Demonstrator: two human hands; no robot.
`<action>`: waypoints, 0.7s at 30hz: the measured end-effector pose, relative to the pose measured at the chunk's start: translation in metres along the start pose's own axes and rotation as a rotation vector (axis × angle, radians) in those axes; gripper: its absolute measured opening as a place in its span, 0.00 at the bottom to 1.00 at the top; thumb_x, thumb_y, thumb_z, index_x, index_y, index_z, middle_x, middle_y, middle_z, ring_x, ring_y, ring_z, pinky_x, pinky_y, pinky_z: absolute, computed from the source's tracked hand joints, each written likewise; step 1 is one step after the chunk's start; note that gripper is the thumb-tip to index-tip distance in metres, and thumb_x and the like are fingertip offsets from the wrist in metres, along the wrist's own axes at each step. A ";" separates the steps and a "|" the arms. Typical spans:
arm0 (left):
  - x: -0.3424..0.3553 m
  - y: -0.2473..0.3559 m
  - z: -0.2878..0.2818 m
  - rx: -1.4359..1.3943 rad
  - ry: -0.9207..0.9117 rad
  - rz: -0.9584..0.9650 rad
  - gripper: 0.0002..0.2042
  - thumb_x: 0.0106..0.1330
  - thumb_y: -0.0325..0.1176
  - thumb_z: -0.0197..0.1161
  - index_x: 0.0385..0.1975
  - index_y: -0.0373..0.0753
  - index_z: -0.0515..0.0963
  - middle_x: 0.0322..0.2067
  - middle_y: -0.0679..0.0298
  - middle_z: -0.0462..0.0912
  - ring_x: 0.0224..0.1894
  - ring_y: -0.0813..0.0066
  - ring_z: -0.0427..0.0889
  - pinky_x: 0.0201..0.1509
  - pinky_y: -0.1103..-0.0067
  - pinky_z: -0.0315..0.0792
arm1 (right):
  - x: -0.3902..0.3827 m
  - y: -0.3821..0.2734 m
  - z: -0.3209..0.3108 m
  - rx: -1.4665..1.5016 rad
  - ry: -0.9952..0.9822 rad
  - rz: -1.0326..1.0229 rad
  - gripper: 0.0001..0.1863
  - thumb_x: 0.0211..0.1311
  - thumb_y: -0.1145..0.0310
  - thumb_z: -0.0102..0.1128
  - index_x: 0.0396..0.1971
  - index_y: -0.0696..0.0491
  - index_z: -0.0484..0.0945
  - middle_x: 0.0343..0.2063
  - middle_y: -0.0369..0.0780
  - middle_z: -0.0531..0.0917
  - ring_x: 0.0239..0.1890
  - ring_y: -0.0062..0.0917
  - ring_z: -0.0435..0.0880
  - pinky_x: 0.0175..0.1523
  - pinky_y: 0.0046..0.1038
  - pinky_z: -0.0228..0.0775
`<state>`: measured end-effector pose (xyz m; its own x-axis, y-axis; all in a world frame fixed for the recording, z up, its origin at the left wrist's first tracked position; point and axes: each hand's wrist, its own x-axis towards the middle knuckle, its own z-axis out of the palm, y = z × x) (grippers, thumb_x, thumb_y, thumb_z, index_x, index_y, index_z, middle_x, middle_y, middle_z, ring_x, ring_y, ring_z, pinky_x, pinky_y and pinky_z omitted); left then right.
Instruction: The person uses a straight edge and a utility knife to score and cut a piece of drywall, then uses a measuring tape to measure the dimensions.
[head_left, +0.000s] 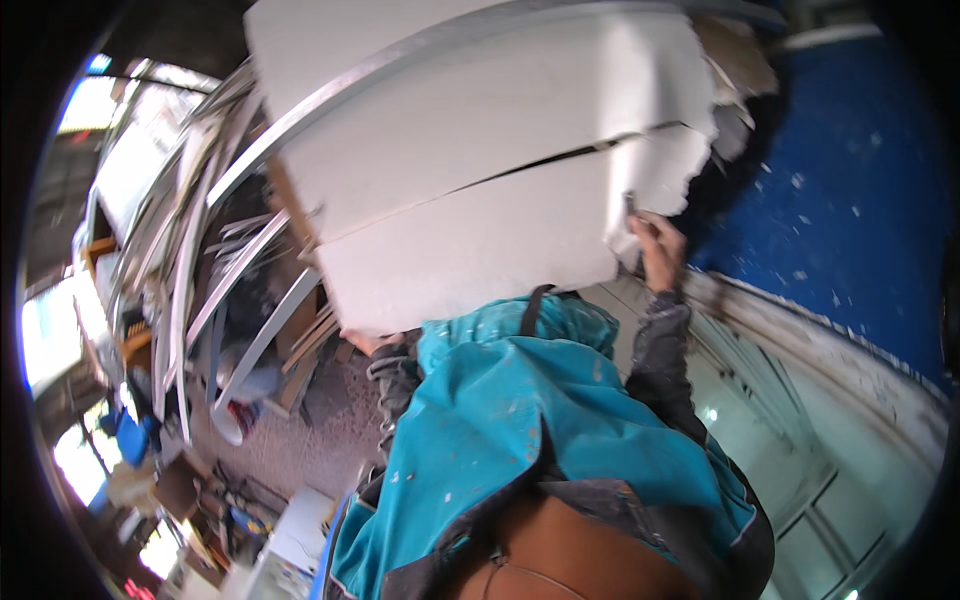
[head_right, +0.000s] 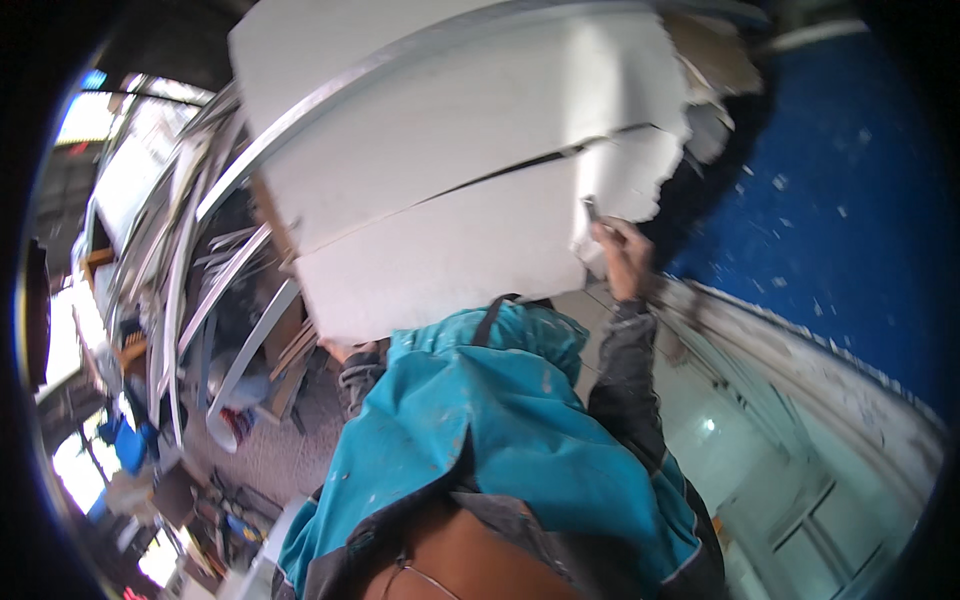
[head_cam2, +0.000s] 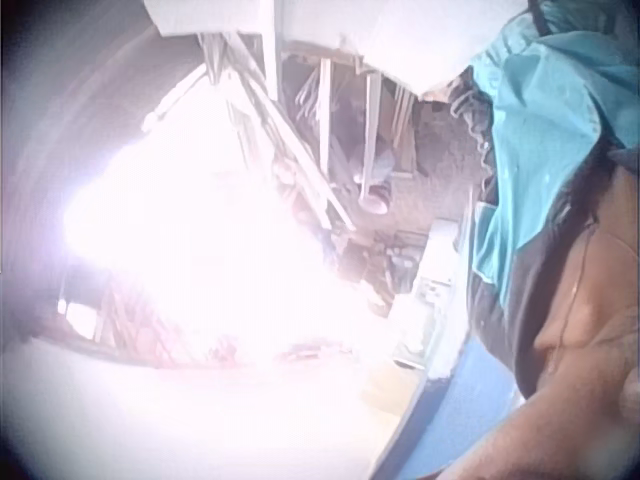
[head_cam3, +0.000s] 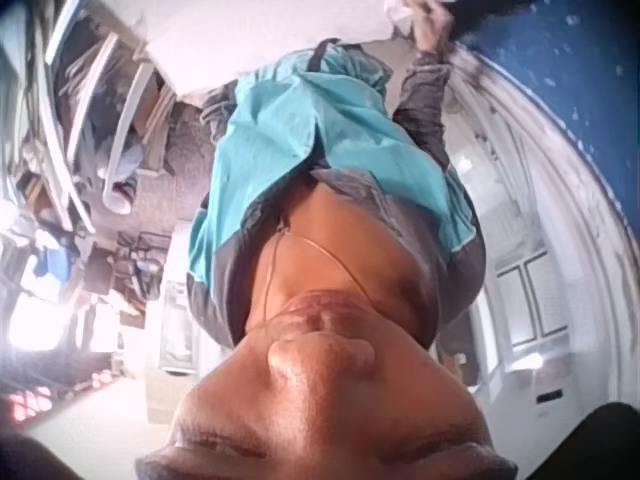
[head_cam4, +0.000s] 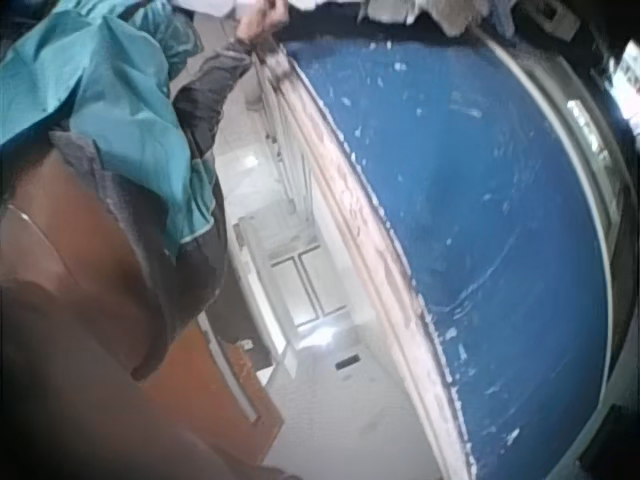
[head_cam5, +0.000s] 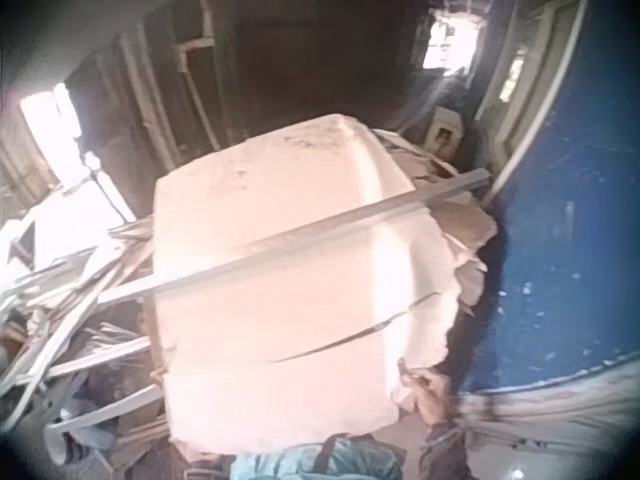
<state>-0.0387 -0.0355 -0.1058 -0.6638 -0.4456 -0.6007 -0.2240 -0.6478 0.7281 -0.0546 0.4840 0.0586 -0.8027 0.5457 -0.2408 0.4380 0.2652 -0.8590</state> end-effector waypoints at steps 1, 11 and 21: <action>0.002 -0.005 0.027 -0.220 -0.056 -0.083 0.43 0.71 0.73 0.26 0.70 0.42 0.62 0.70 0.60 0.66 0.70 0.59 0.66 0.73 0.58 0.63 | 0.003 0.000 -0.012 -0.044 0.087 -0.025 0.14 0.64 0.64 0.67 0.42 0.59 0.85 0.26 0.33 0.84 0.27 0.15 0.76 0.36 0.21 0.69; -0.018 -0.005 0.005 -0.219 -0.022 0.209 0.32 0.71 0.61 0.56 0.67 0.47 0.64 0.62 0.64 0.72 0.64 0.63 0.71 0.66 0.62 0.70 | 0.058 -0.057 0.093 0.264 -0.370 -0.419 0.09 0.74 0.74 0.52 0.48 0.61 0.75 0.44 0.42 0.84 0.51 0.25 0.83 0.58 0.27 0.76; -0.020 -0.011 0.034 -0.220 0.092 0.133 0.32 0.68 0.59 0.63 0.63 0.43 0.71 0.57 0.63 0.78 0.57 0.62 0.78 0.63 0.67 0.74 | 0.098 -0.126 0.248 0.150 -0.624 -0.632 0.09 0.63 0.72 0.63 0.40 0.58 0.78 0.31 0.43 0.87 0.38 0.31 0.90 0.46 0.30 0.81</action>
<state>-0.0476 0.0014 -0.0907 -0.6067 -0.5835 -0.5398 0.0280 -0.6944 0.7191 -0.2892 0.3069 0.0313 -0.9687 -0.2096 0.1327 -0.1824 0.2390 -0.9537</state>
